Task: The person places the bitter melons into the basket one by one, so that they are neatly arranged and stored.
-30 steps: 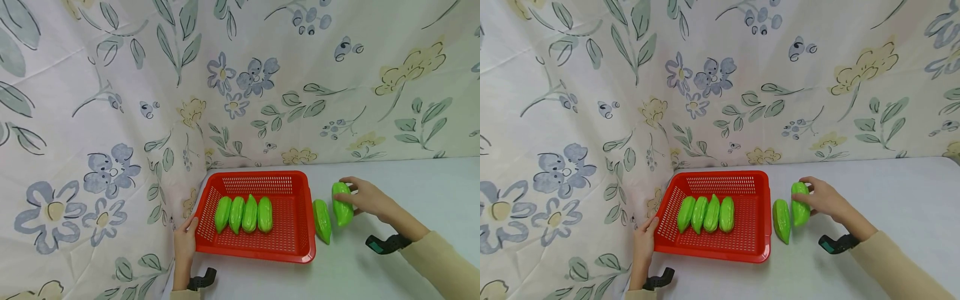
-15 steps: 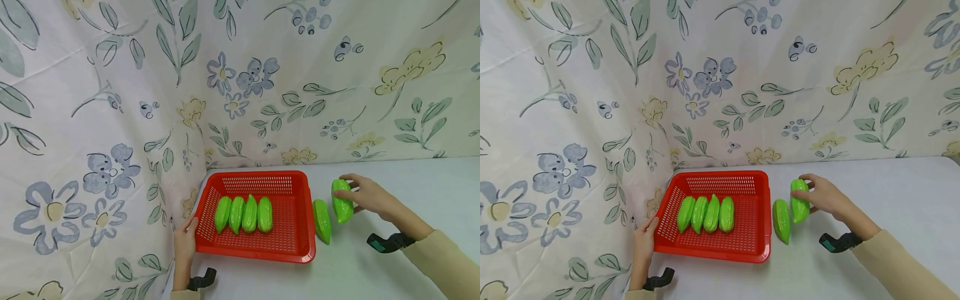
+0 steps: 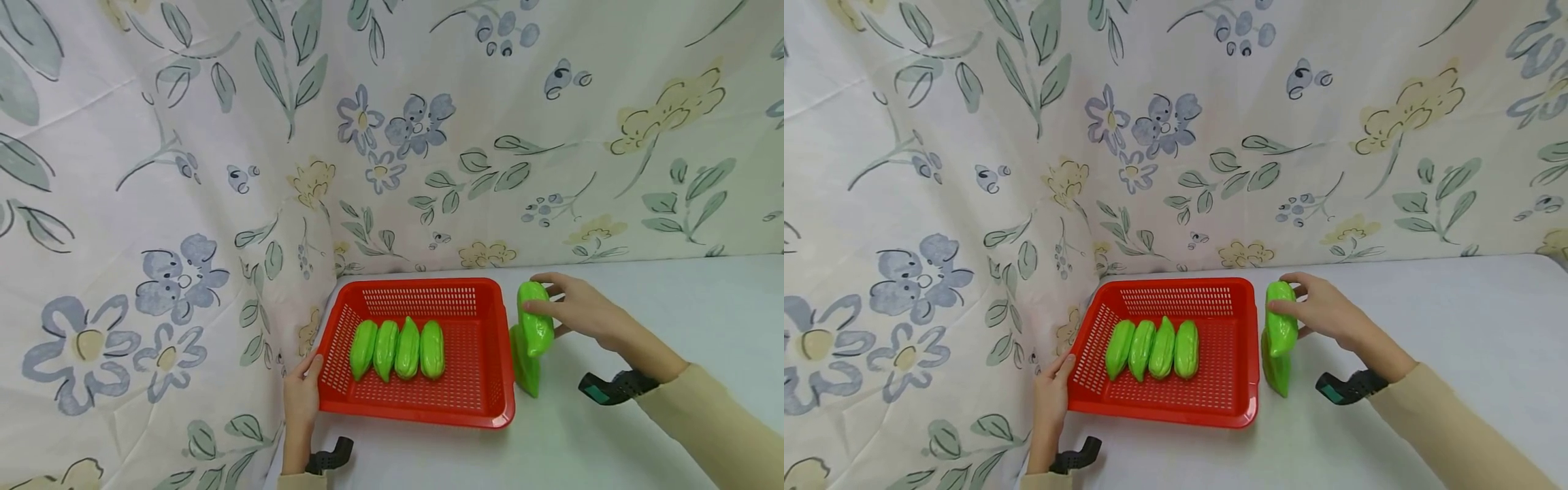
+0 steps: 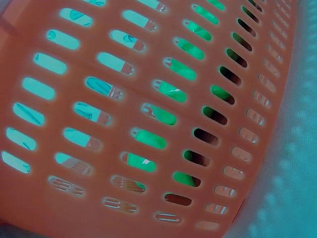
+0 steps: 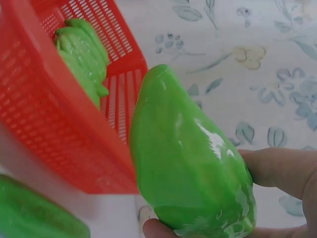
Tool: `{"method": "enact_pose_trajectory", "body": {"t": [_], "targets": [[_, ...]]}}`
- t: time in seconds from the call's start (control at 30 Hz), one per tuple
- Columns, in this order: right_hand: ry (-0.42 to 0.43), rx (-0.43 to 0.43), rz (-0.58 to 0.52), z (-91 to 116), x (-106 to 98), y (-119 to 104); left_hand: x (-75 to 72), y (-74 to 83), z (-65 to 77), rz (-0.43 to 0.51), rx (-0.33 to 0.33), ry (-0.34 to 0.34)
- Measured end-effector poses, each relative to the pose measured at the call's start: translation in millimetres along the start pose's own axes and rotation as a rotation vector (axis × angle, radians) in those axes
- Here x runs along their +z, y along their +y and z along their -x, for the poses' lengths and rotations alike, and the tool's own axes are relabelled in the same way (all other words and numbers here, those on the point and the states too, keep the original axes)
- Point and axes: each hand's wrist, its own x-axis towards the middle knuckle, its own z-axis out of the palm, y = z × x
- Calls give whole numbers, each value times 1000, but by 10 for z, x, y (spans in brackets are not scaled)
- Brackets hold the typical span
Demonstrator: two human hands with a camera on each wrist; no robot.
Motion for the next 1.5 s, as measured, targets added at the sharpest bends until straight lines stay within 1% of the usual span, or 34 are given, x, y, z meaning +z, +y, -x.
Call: {"method": "enact_pose_trajectory", "body": {"t": [0.3,0.5,0.73,1.0,1.3,1.5], "targets": [[-32,-32,-79,-132,239,-317,2,41,27,-6,12,11],[-60,-41,-96,-227,405,-446,-9,59,44,-9,9,5],[-89,-37,-130,-343,574,-520,1,28,22,-16,11,9],[-129,-37,-172,-410,720,-600,4,7,1,-10,10,19],[-131,-18,-136,-441,775,-593,10,31,20,12,6,12],[-140,2,-135,-478,810,-601,5,21,8,13,2,8]]}}
